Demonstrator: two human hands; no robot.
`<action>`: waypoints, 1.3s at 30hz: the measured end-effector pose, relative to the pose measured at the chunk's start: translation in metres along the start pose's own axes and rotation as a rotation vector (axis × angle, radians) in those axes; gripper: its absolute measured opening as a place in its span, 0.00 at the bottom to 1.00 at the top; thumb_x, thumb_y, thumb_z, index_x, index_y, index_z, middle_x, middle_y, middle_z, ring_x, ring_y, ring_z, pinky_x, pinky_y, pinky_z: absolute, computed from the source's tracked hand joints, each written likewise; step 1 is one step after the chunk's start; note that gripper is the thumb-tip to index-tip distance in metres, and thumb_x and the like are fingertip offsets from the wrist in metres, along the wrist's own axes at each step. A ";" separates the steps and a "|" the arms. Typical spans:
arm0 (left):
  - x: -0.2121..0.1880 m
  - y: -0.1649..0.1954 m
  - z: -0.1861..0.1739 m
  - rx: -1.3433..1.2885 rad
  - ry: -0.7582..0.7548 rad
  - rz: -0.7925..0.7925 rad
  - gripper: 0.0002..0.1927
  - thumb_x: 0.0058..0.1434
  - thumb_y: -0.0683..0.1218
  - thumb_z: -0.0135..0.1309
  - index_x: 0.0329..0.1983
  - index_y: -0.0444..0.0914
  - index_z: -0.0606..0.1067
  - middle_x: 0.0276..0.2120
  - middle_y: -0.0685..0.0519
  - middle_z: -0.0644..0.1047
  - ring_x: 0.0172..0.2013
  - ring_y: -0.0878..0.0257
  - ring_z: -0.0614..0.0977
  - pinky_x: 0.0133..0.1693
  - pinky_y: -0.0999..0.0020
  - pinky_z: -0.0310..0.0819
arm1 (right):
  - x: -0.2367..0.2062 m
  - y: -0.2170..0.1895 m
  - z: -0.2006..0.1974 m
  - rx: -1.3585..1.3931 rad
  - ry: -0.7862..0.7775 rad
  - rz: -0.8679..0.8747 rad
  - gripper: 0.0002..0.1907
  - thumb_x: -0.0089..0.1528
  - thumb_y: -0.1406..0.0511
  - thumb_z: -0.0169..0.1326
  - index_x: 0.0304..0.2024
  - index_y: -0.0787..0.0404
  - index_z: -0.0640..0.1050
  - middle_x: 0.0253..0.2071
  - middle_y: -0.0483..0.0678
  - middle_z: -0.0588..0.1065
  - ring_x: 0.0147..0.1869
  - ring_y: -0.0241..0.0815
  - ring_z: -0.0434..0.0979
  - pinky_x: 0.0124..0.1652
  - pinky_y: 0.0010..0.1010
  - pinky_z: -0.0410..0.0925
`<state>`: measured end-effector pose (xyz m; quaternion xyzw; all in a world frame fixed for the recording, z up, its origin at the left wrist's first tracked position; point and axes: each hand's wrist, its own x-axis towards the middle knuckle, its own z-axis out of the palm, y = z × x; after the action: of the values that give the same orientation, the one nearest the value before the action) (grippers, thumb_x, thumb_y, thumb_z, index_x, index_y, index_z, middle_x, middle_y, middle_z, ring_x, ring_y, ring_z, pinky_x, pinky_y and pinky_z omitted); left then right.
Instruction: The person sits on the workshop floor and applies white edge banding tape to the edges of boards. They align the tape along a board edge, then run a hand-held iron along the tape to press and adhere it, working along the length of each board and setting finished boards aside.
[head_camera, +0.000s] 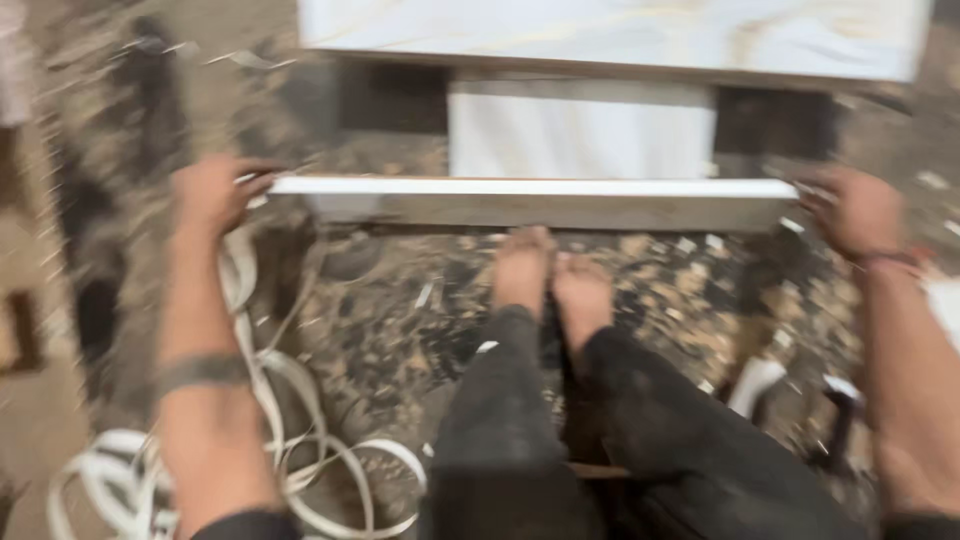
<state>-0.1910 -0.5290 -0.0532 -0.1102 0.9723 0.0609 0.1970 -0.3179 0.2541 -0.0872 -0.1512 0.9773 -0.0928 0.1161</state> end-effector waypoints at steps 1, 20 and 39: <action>0.006 -0.001 0.005 0.133 0.063 0.037 0.15 0.67 0.62 0.55 0.54 0.62 0.83 0.39 0.48 0.82 0.40 0.45 0.82 0.37 0.48 0.72 | 0.002 -0.003 0.001 -0.048 -0.067 0.053 0.14 0.67 0.58 0.60 0.55 0.46 0.84 0.47 0.54 0.81 0.48 0.59 0.80 0.47 0.48 0.72; -0.015 -0.026 0.029 0.087 0.404 0.208 0.16 0.67 0.43 0.56 0.55 0.56 0.82 0.40 0.54 0.76 0.50 0.53 0.75 0.56 0.50 0.62 | -0.125 -0.027 0.035 -0.073 0.080 -0.051 0.12 0.69 0.59 0.56 0.55 0.46 0.82 0.55 0.43 0.79 0.54 0.46 0.80 0.48 0.34 0.73; -0.028 0.281 0.085 -0.242 0.194 0.700 0.17 0.63 0.52 0.57 0.54 0.45 0.79 0.44 0.51 0.79 0.46 0.50 0.79 0.46 0.55 0.74 | -0.068 -0.028 0.027 0.208 0.229 -0.167 0.15 0.61 0.67 0.61 0.51 0.54 0.82 0.52 0.49 0.79 0.55 0.53 0.79 0.52 0.40 0.73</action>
<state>-0.2016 -0.2375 -0.0993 0.2006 0.9510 0.2281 0.0572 -0.2402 0.2450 -0.0935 -0.2073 0.9533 -0.2195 0.0108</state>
